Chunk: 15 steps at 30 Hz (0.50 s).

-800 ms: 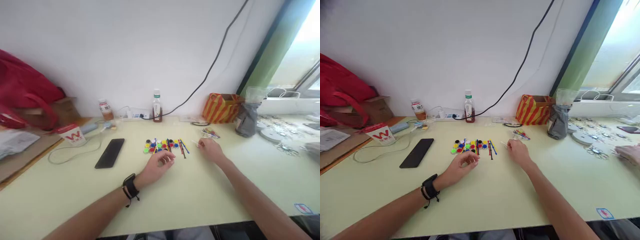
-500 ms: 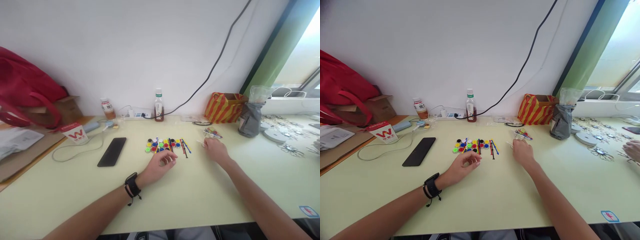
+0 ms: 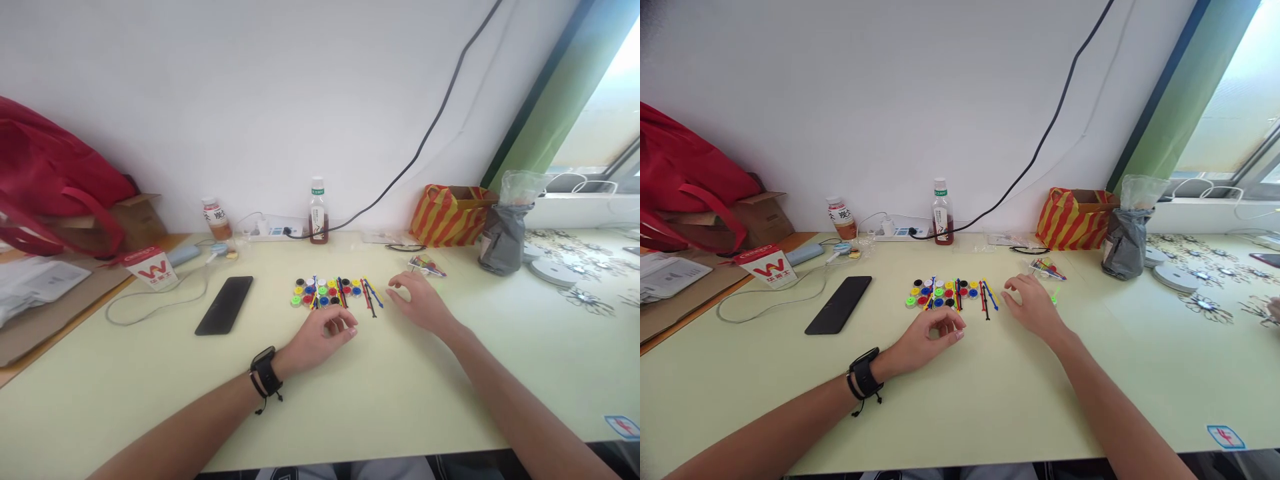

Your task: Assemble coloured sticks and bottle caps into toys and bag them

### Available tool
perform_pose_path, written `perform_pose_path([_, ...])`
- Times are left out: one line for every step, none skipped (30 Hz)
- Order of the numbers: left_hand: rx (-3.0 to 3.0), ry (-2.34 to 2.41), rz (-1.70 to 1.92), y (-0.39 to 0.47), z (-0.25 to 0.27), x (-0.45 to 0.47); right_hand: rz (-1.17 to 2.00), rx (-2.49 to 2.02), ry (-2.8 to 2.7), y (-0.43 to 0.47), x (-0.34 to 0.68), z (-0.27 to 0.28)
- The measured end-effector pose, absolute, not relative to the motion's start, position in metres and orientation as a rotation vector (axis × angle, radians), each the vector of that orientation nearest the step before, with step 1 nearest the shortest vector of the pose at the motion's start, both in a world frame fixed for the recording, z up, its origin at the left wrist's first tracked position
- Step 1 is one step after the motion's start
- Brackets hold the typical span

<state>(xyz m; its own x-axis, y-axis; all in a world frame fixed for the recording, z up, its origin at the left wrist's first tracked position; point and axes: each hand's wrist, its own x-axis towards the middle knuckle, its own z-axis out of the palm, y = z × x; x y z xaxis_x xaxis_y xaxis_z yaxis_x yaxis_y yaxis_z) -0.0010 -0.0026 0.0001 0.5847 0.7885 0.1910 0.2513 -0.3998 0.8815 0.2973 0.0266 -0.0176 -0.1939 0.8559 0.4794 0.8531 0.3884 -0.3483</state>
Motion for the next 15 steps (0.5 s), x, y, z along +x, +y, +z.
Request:
perform_pose_path([1.944,0.831,0.761,-0.003,0.000,-0.001,0.051,-1.407,-2.081,0.024,0.290,-0.018])
perform_pose_path([1.950,0.829,0.752,-0.003,0.001,-0.001,0.086,-1.369,-2.124,0.021,0.284,-0.018])
perform_pose_path([1.955,0.829,0.744,-0.003,0.001,-0.001,0.110,-1.343,-2.164,0.019,0.279,-0.018])
perform_pose_path([1.958,0.831,0.737,-0.003,0.001,-0.001,0.123,-1.327,-2.198,0.018,0.275,-0.019])
perform_pose_path([1.960,0.832,0.729,-0.003,0.001,-0.001,0.124,-1.322,-2.224,0.017,0.273,-0.020])
perform_pose_path([1.959,0.833,0.722,-0.003,0.001,0.000,0.116,-1.326,-2.239,0.018,0.272,-0.022])
perform_pose_path([1.957,0.832,0.717,-0.003,0.001,0.000,0.104,-1.336,-2.243,0.020,0.272,-0.024])
perform_pose_path([1.955,0.829,0.711,-0.004,0.001,0.000,0.093,-1.347,-2.239,0.022,0.273,-0.026])
perform_pose_path([1.951,0.824,0.707,-0.004,0.001,0.000,0.088,-1.356,-2.232,0.025,0.274,-0.027])
perform_pose_path([1.948,0.819,0.704,-0.004,0.001,0.000,0.093,-1.362,-2.221,0.027,0.276,-0.029])
perform_pose_path([1.945,0.815,0.702,-0.004,0.001,0.000,0.104,-1.365,-2.206,0.030,0.277,-0.030])
perform_pose_path([1.944,0.812,0.702,-0.005,0.002,0.000,0.118,-1.365,-2.191,0.032,0.277,-0.031])
perform_pose_path([1.944,0.811,0.702,-0.005,0.002,0.000,0.134,-1.362,-2.176,0.033,0.277,-0.032])
perform_pose_path([1.947,0.810,0.702,-0.005,0.002,0.000,0.148,-1.356,-2.162,0.034,0.277,-0.032])
perform_pose_path([1.951,0.809,0.702,-0.005,0.003,0.000,0.161,-1.345,-2.150,0.034,0.276,-0.031])
